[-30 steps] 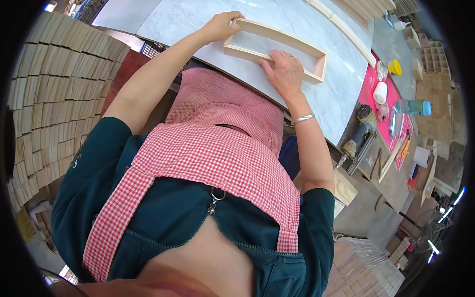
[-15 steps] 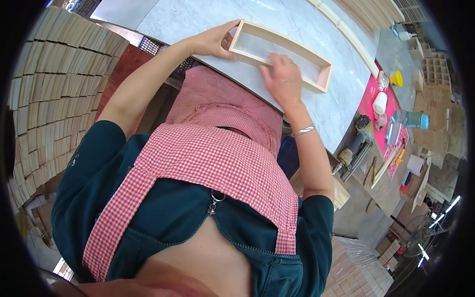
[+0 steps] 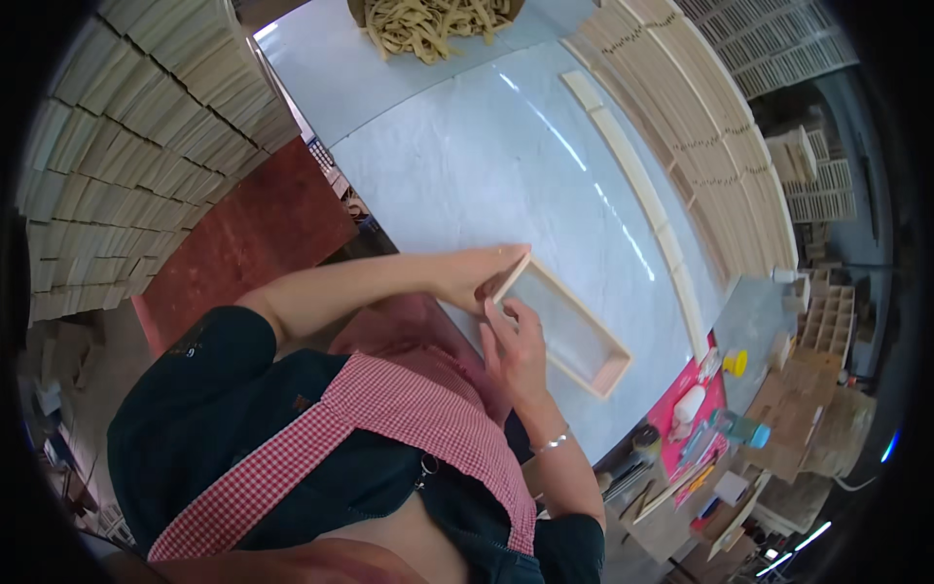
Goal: Assemble wooden boxes by applying glue to wooden slats and securing them with a staple gun.
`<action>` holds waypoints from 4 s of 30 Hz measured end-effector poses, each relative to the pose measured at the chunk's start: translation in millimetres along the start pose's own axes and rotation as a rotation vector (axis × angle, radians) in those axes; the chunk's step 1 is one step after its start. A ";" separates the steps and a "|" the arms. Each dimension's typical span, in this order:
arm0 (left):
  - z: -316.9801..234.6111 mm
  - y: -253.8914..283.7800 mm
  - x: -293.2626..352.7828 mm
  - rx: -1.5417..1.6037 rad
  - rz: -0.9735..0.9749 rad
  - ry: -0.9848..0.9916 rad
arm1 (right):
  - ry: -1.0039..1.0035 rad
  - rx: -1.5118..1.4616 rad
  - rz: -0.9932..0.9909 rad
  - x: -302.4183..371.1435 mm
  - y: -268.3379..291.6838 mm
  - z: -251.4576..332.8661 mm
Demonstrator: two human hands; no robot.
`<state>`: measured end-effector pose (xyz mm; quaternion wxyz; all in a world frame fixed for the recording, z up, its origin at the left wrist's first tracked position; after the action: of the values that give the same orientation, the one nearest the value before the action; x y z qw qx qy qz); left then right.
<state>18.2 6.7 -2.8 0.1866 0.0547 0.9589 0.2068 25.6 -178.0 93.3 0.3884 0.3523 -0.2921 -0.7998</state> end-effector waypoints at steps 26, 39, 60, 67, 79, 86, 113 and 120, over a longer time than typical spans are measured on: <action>-24.1 14.1 -10.0 -0.436 0.183 0.119 | -0.201 0.136 -0.029 -437.3 -0.9 -83.8; -13.7 12.6 -8.7 -0.453 0.146 0.109 | -0.339 -0.475 -0.485 -145.8 98.2 -113.6; -19.7 11.8 -9.9 -0.584 0.090 0.129 | -0.480 0.121 0.252 -20.8 47.1 1.7; -14.6 12.6 -21.5 -0.594 0.140 0.054 | -0.386 0.099 0.094 58.0 -9.0 19.3; -17.2 19.1 -14.7 -0.512 0.178 0.175 | -0.623 0.365 -0.346 202.1 149.7 -105.8; -26.0 18.9 -13.6 -0.553 0.185 0.199 | -0.520 -0.018 -0.262 192.2 123.7 -137.3; -55.8 11.5 -7.1 0.027 -0.179 0.678 | -0.608 -0.306 -0.839 216.3 86.5 -108.0; -63.2 24.8 -25.7 0.175 0.079 0.783 | -0.725 -0.738 -0.758 219.1 82.3 -83.8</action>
<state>18.6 0.8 69.6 -0.2064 0.0242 0.9686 0.1368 27.5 -418.9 31.9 0.0511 -0.0186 0.0341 -0.9979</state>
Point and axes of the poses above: each hand's wrist, its own x-axis away from the middle knuckle, its own y-axis out of the back of the hand, z = x × y, the point moved 1 cm from there along -x, towards the middle knuckle, and after that the axes turned 9 degrees about -x, right-handed, at the moved point
